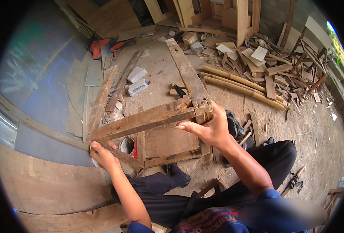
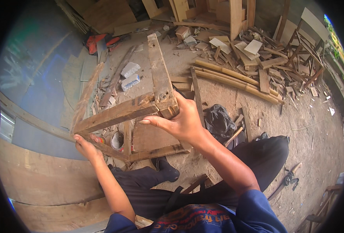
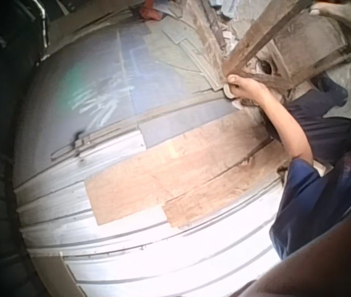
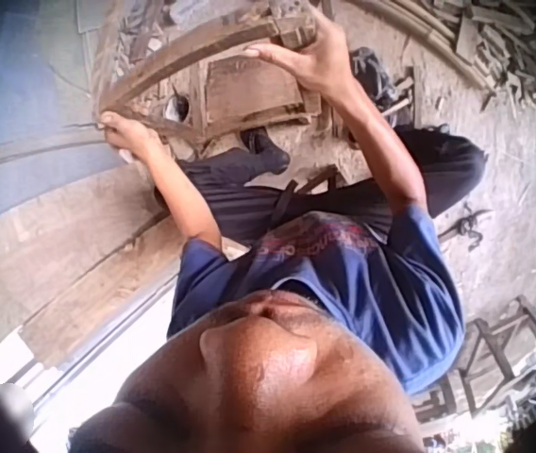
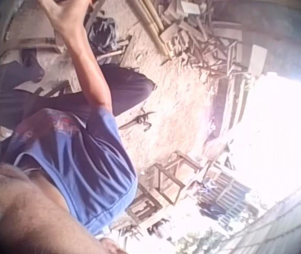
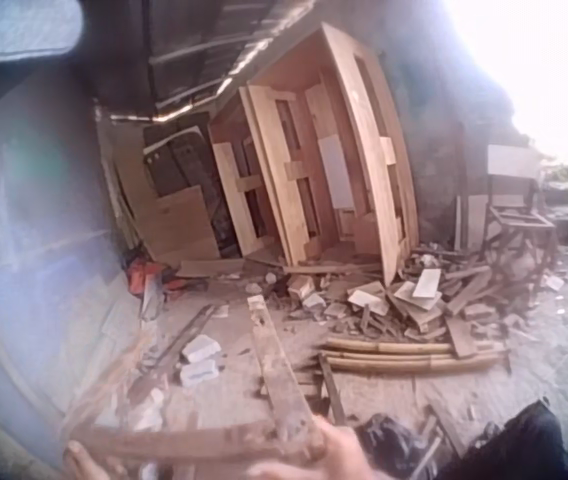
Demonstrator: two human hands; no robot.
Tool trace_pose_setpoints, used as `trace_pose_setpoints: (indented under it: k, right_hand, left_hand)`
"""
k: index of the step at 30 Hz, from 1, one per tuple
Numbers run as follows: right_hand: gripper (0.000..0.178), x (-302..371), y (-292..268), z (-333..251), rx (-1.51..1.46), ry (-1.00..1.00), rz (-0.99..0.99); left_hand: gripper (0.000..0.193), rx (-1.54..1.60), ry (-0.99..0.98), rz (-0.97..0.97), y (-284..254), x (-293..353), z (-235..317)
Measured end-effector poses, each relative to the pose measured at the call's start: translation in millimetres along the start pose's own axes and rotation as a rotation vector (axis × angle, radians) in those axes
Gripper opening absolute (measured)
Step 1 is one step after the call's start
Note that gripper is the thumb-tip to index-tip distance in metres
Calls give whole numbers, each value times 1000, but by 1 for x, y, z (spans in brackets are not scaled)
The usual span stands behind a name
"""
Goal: The person assembles a small wooden frame by hand, using a hammer and nails to join the pieces. They position the frame, insert nails, and hammer them in, then inspect the joints and adjust the frame as needed.
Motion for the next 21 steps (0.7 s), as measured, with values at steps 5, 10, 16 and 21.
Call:
trace_pose_setpoints:
  k: [5,10,16,21]
  right_hand:
    - [50,-2,0,1,-16,-6,28]
    - [48,-6,-3,-3,32,70,50]
    - [42,-12,-18,13,6,132,140]
    - [30,-9,-14,12,-148,165,-41]
  left_hand:
    - [80,24,-4,2,0,1,-2]
    - [75,39,-3,16,-4,9,-5]
    - [69,41,-2,-48,21,17,11]
    - [69,92,-131,-111,25,12,4]
Point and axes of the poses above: each hand's wrist, its own x-axis away from the middle knuckle, its own y-axis out of the palm, z = x × y, the point moved 6 cm from there along -x, towards the middle knuckle, and after that the axes turned 12 degrees about y, right-handed, at the moved point
